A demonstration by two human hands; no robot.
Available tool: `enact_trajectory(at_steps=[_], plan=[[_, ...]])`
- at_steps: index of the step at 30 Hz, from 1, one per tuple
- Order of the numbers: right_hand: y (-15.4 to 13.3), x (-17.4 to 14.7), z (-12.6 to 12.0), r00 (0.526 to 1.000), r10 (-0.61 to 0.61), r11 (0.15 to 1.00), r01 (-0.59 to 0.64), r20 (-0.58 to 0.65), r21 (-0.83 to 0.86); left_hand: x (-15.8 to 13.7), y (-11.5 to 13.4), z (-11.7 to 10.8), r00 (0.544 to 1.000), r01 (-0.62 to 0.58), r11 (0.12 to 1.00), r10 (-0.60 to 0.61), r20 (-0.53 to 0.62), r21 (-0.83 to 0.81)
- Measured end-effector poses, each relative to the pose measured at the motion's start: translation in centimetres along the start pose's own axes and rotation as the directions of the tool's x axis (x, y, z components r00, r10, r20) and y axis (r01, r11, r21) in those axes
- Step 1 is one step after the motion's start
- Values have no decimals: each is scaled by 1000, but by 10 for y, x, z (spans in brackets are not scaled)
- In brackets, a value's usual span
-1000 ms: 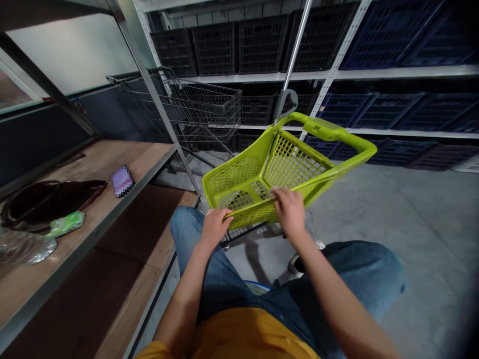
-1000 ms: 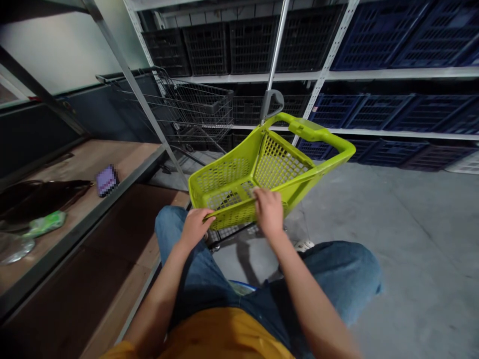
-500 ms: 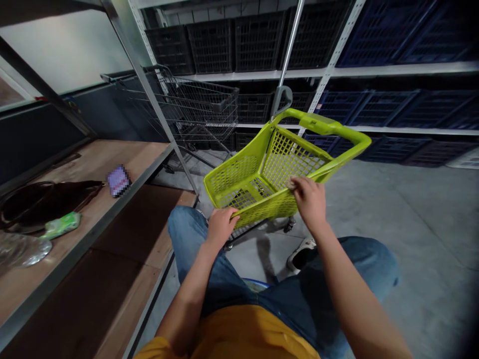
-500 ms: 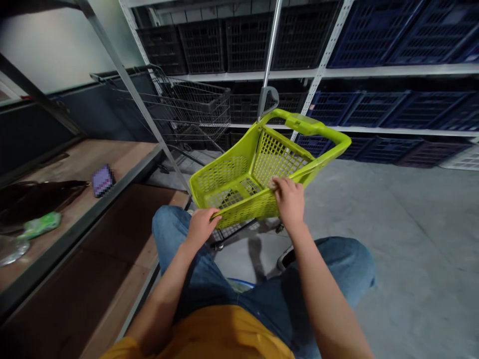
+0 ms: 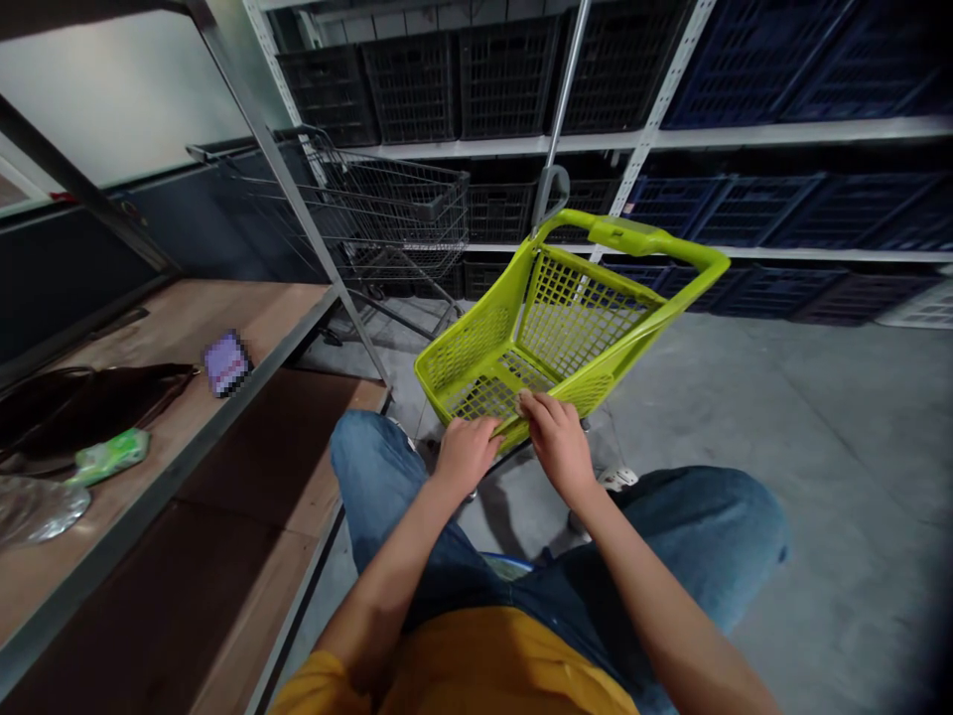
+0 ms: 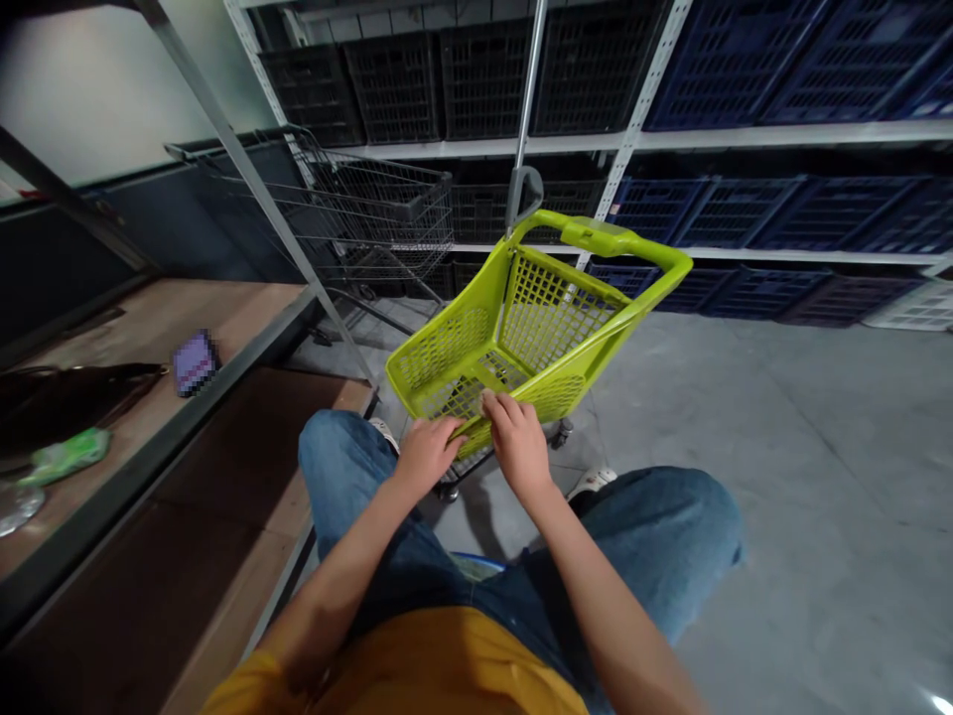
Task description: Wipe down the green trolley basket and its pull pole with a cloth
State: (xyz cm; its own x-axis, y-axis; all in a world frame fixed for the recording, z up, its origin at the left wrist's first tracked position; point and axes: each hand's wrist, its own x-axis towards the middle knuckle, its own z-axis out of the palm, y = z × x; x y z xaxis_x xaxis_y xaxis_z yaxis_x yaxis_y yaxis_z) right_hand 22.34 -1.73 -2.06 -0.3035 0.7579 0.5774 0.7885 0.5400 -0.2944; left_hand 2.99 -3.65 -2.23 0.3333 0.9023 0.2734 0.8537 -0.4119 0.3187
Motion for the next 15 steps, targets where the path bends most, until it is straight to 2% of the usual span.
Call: enact_trajectory(at_steps=[3, 6, 8, 11, 15], plan=[[9, 3, -6, 999, -16, 999, 18, 43, -44, 2, -40, -18, 977, -209, 976, 205, 66, 59], [13, 6, -5, 999, -5, 999, 6, 32, -40, 11, -81, -31, 950, -305, 948, 295, 105, 93], [15, 9, -1, 1000, 0, 1000, 0, 17, -18, 18, -97, -32, 931, -352, 930, 336, 140, 104], [21, 11, 3, 1000, 5, 1000, -5, -2, 28, 26, -102, -26, 924, -367, 924, 350, 152, 108], [35, 10, 3, 998, 28, 995, -23, -48, 94, 26, -85, -12, 939, -337, 936, 325, 110, 105]])
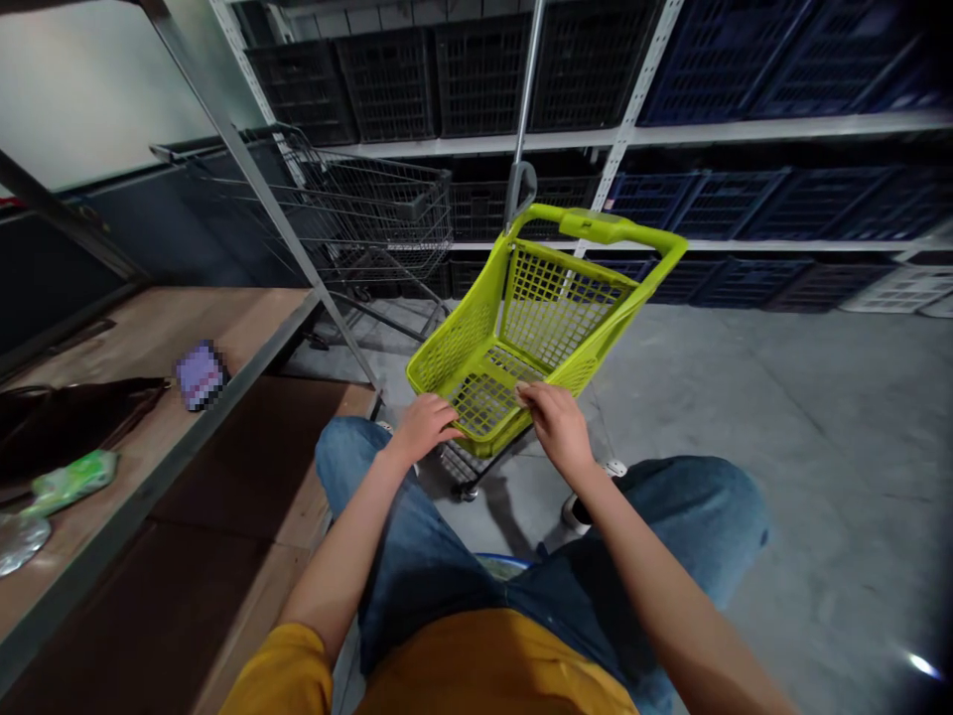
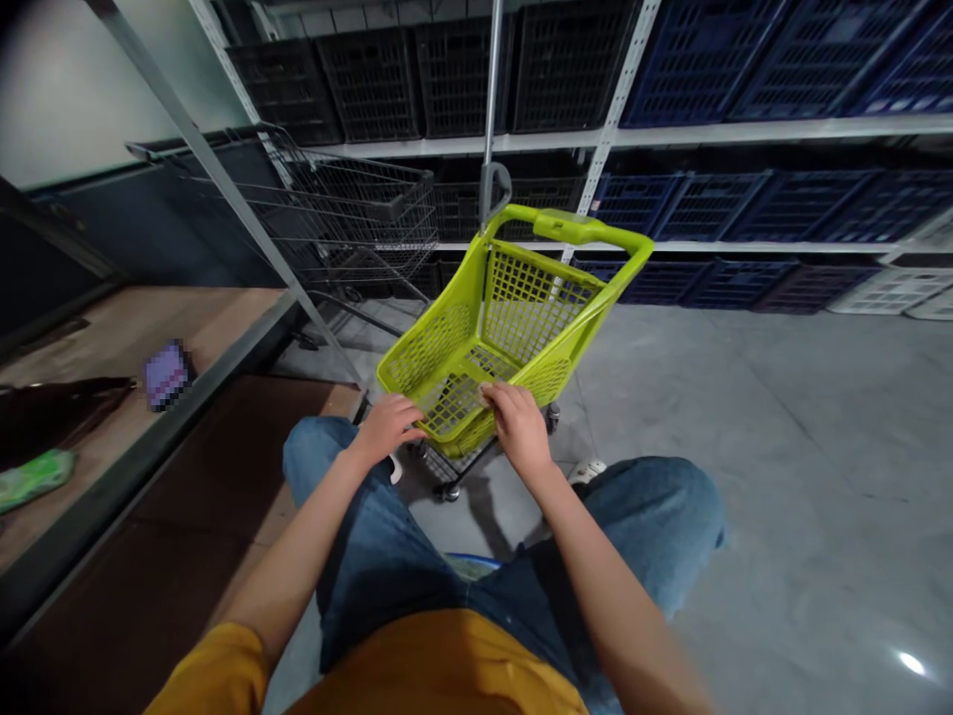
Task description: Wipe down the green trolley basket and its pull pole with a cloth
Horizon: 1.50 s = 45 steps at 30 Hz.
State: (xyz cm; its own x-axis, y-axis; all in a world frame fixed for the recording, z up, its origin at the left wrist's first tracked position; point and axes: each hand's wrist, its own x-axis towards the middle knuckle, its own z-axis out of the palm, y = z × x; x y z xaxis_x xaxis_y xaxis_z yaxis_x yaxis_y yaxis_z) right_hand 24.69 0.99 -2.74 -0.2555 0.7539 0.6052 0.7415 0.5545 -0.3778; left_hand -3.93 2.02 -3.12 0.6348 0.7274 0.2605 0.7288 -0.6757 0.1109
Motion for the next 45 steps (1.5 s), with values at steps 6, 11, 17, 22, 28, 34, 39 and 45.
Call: enact_trajectory(at_steps=[6, 11, 17, 22, 28, 34, 39, 45], plan=[[32, 3, -13, 997, 65, 998, -65, -35, -12, 21, 52, 13, 991, 124, 992, -122, -51, 38], [52, 9, -28, 995, 98, 988, -99, -21, -120, 55, 92, 22, 972, 226, 972, -220, -80, 70], [40, -23, -43, 995, 102, 982, -99, 12, -163, 87, 118, 28, 959, 284, 957, -283, -25, 62], [26, -52, -48, 990, 127, 983, -134, -60, -128, 96, 138, 24, 949, 307, 950, -310, 64, 55], [40, -51, -51, 990, 114, 988, -121, -79, -98, 66, 112, -5, 990, 134, 990, -135, 29, 44], [54, -38, -49, 984, 160, 975, -170, -81, -142, 28, 60, -13, 1000, 16, 999, -15, -22, 30], [16, -41, -34, 981, 186, 971, -192, -54, -140, 26, 58, -2, 994, 55, 998, -52, -93, 30], [-50, -35, 7, 995, 95, 995, -94, 31, -18, 26, 59, -4, 988, 110, 993, -106, -114, 35]])
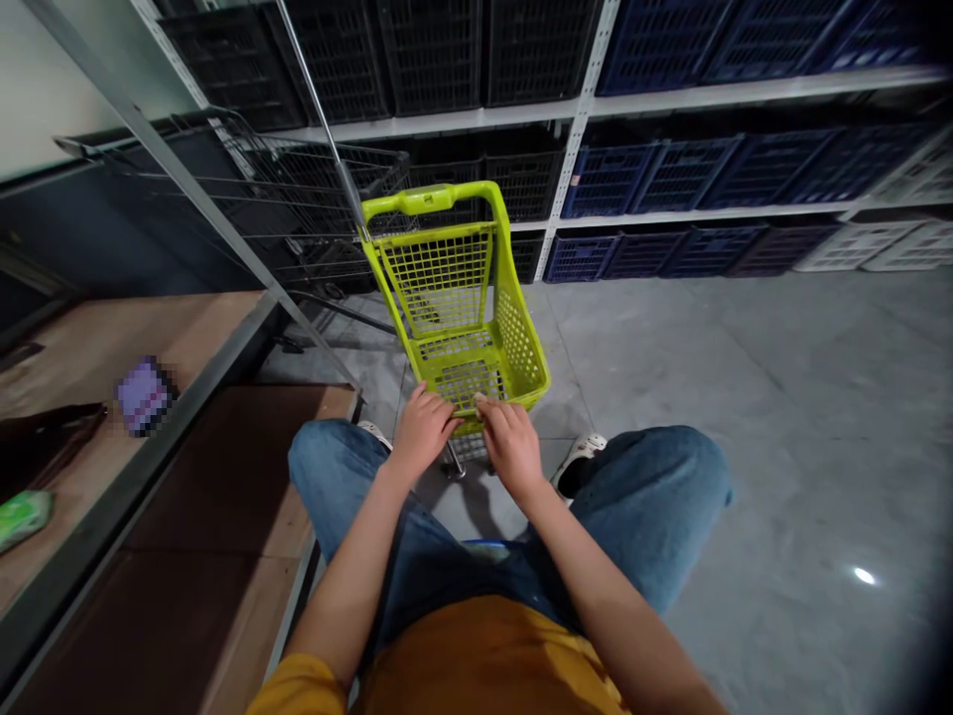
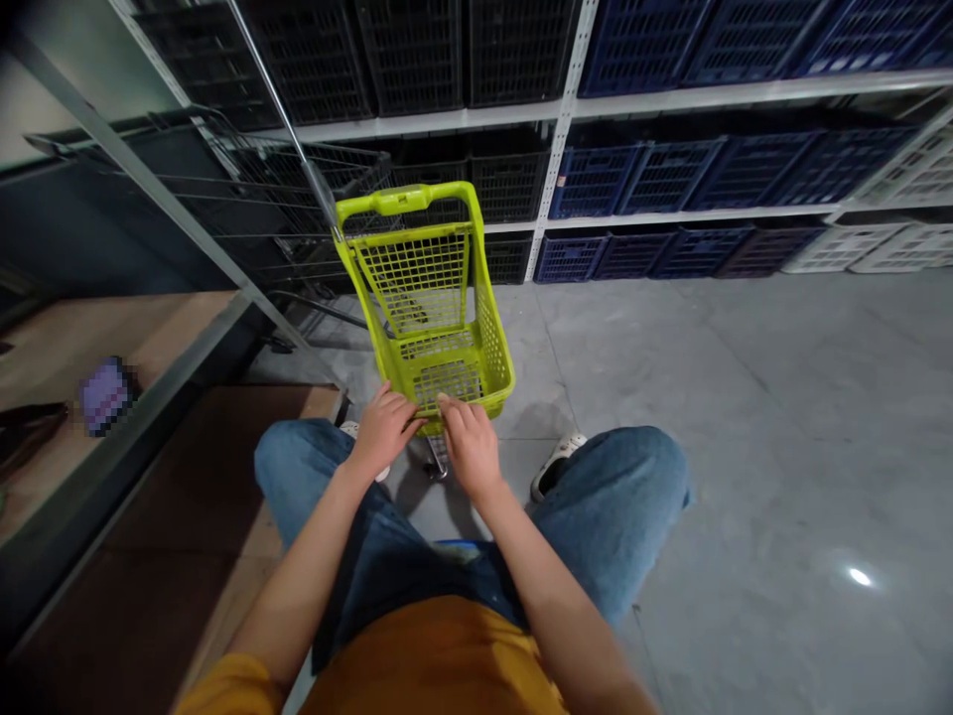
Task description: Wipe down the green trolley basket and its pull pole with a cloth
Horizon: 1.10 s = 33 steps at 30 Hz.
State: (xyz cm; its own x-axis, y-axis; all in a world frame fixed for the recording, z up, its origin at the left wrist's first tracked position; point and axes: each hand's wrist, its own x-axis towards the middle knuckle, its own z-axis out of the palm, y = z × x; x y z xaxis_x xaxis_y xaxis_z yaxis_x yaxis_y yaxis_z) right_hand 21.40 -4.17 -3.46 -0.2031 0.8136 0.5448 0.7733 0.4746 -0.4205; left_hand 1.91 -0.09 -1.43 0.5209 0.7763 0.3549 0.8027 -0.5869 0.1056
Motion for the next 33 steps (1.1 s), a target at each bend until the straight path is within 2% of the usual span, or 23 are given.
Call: enact_trajectory(at_steps=[2, 5, 9, 12, 17, 21, 24, 26, 28, 29, 30, 31, 33], plan=[[2, 3, 2, 999, -17, 1000, 17, 29, -10, -1, -2, 0, 1000, 6, 1000, -6, 2, -15], [33, 8, -11, 1000, 0, 999, 2, 29, -49, -2, -4, 2, 1000, 6, 999, -6, -4, -42], [82, 12, -32, 984, 109, 987, -125, -139, -106, -1, 1, 6, 1000, 9, 998, -11, -28, -65], [91, 9, -28, 947, 185, 975, -211, -263, -74, 0, 6, 7, 999, 6, 998, -9, -40, -68], [82, -2, -4, 846, 367, 922, -385, -387, 34, 2, 7, 3, 1000, 0, 998, -1, -11, -56], [94, -3, 4, 799, 449, 894, -404, -401, 195, 3, 4, -4, 999, -32, 998, 33, 22, -59], [103, -2, 14, 687, 601, 794, -456, -408, 401, 4, 3, -6, 998, -39, 997, 42, 41, -74], [98, -3, 25, 615, 672, 734, -482, -412, 479, 4, 2, -6, 998, -36, 995, 39, 40, -88], [80, -8, 38, 589, 684, 726, -486, -431, 487, 4, 2, -6, 999, -29, 993, 33, 32, -111], [67, -11, 45, 602, 668, 740, -474, -438, 477, 3, 2, -6, 999, -24, 992, 28, 29, -124], [53, -15, 51, 635, 638, 764, -449, -436, 463, 3, 1, -6, 999, -19, 990, 23, 26, -137], [38, -19, 57, 690, 589, 796, -409, -420, 446, 3, 1, -7, 999, -17, 989, 21, 25, -147], [13, -25, 64, 831, 433, 870, -284, -350, 403, 3, 0, -9, 999, -17, 988, 21, 25, -156]])
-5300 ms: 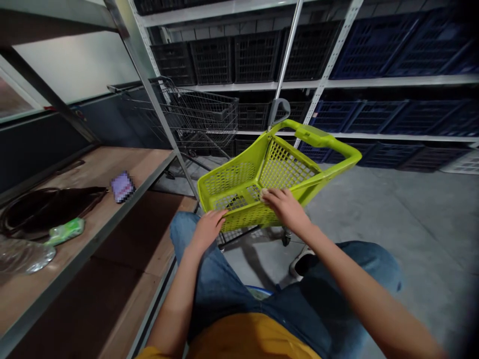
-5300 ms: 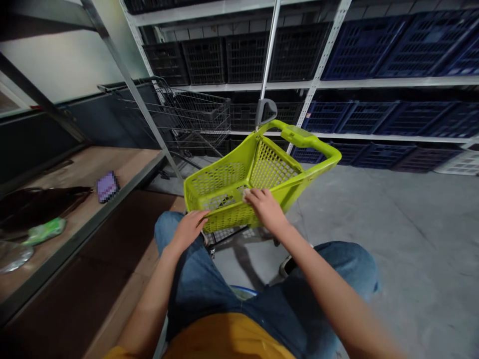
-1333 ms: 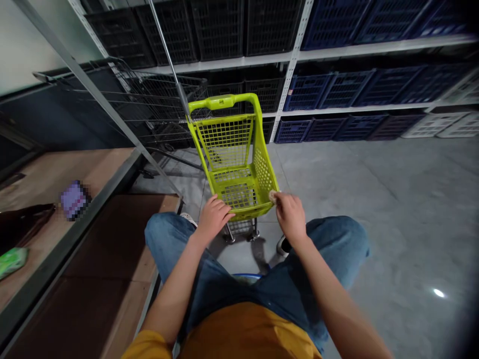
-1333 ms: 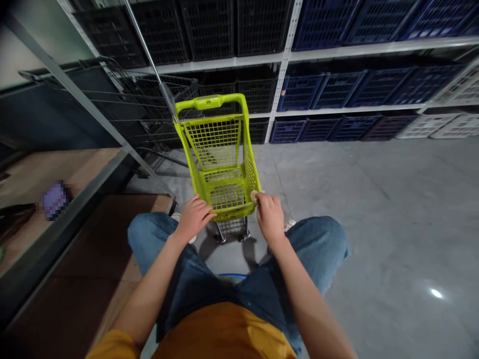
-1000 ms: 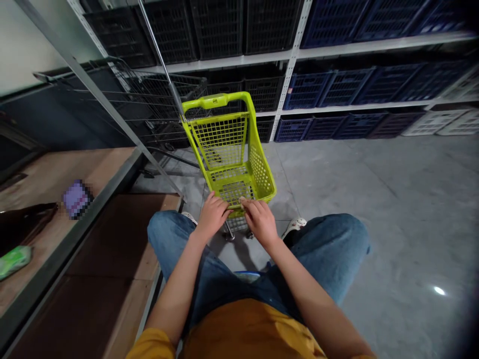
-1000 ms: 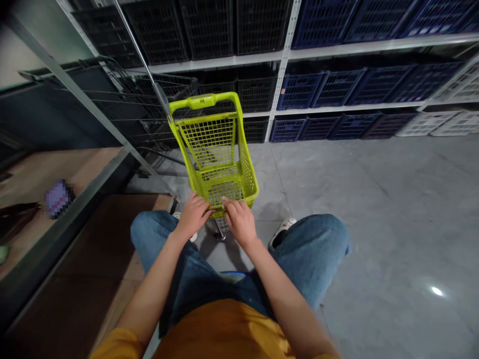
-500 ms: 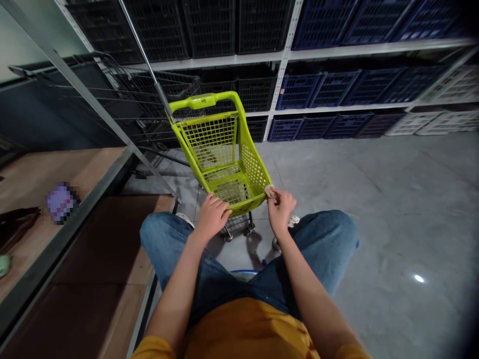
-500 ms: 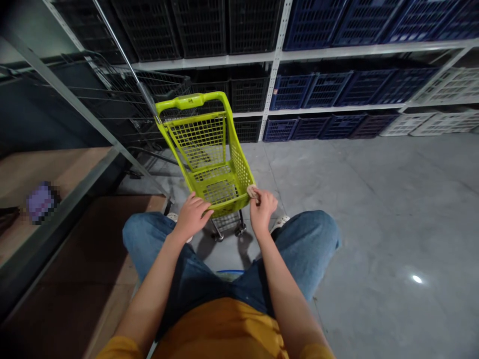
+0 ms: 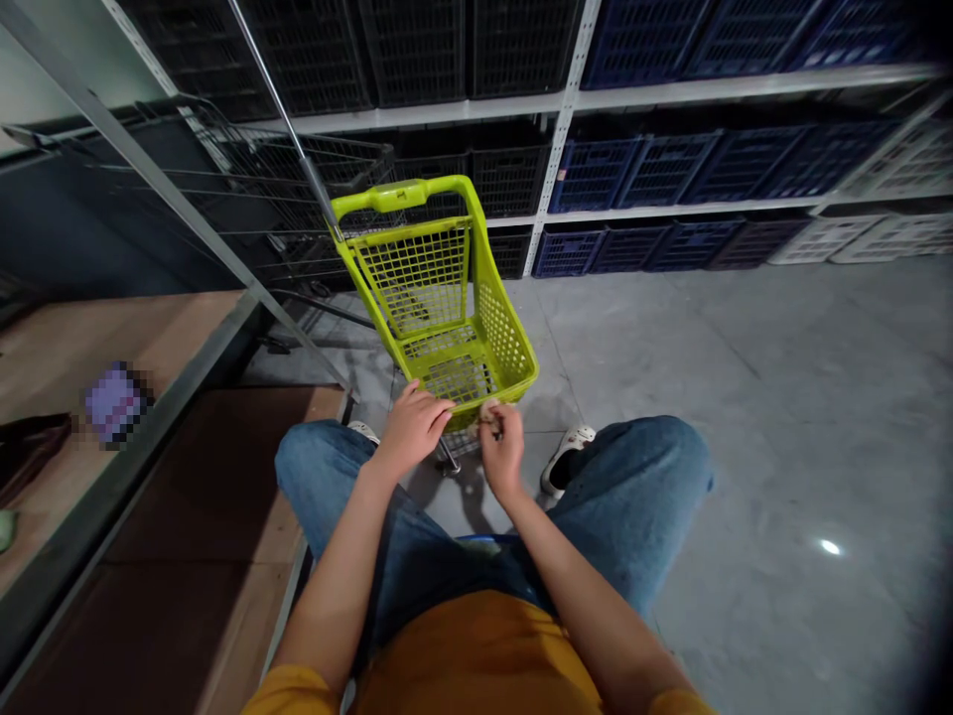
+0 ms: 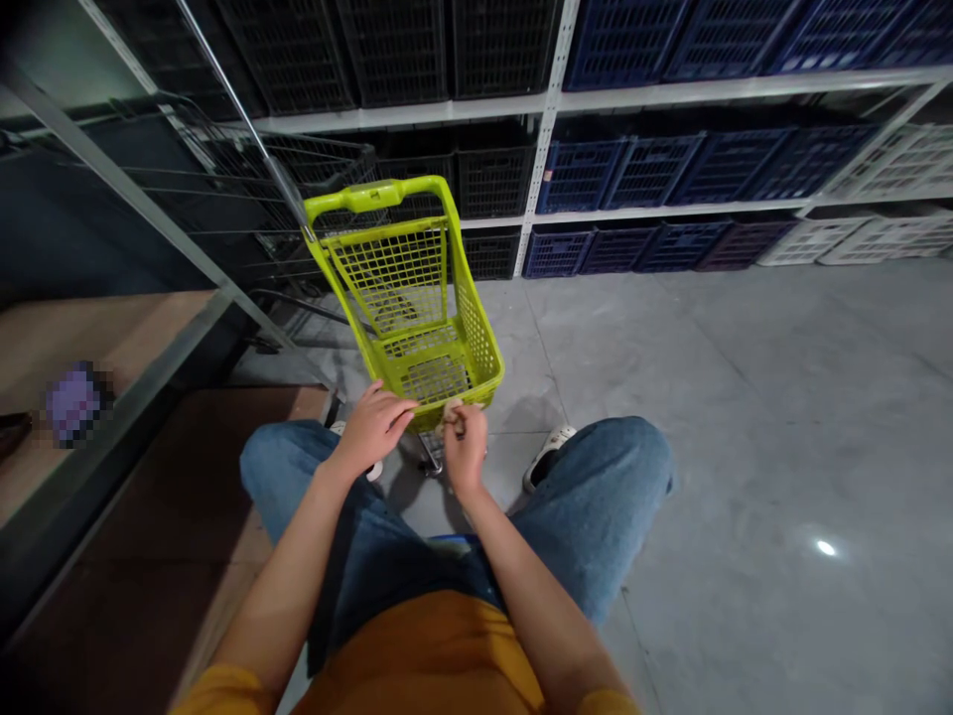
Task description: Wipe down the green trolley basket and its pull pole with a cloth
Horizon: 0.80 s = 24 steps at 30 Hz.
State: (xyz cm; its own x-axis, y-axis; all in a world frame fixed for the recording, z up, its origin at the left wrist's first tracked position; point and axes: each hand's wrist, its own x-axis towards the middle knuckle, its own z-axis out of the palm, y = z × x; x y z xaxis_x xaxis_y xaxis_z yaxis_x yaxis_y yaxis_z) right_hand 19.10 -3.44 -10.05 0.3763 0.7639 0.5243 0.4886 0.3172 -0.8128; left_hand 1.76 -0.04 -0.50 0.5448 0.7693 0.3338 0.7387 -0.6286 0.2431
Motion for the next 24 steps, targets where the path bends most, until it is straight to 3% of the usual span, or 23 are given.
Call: enact_trajectory(at_steps=[3, 5, 7, 12, 15, 20, 24], plan=[[-10, -8, -1, 956, -213, 975, 220, 201, -12, -1, -2, -3, 1000, 2, 1000, -2, -1, -3], [-2, 2, -13, 927, -281, 949, 307, 250, -74, -2, -4, -3, 1000, 3, 1000, -3, -3, -9], [13, 20, -31, 935, -277, 932, 318, 223, -173, -2, -6, -2, 1000, 1, 1000, -1, -7, -17], [41, 56, -61, 986, -166, 925, 154, -5, -346, -3, -8, 3, 999, 2, 1000, -3, -35, -28], [29, 44, -47, 983, -182, 938, 171, -10, -300, -3, -6, 4, 999, 7, 1000, -8, -39, -29], [-11, 1, -8, 928, -291, 935, 328, 231, -137, -4, -8, -1, 999, 17, 1000, -18, -38, -22], [0, 6, -16, 869, -352, 902, 414, 348, -121, -6, -14, -4, 1000, 16, 1000, -16, -26, -25]])
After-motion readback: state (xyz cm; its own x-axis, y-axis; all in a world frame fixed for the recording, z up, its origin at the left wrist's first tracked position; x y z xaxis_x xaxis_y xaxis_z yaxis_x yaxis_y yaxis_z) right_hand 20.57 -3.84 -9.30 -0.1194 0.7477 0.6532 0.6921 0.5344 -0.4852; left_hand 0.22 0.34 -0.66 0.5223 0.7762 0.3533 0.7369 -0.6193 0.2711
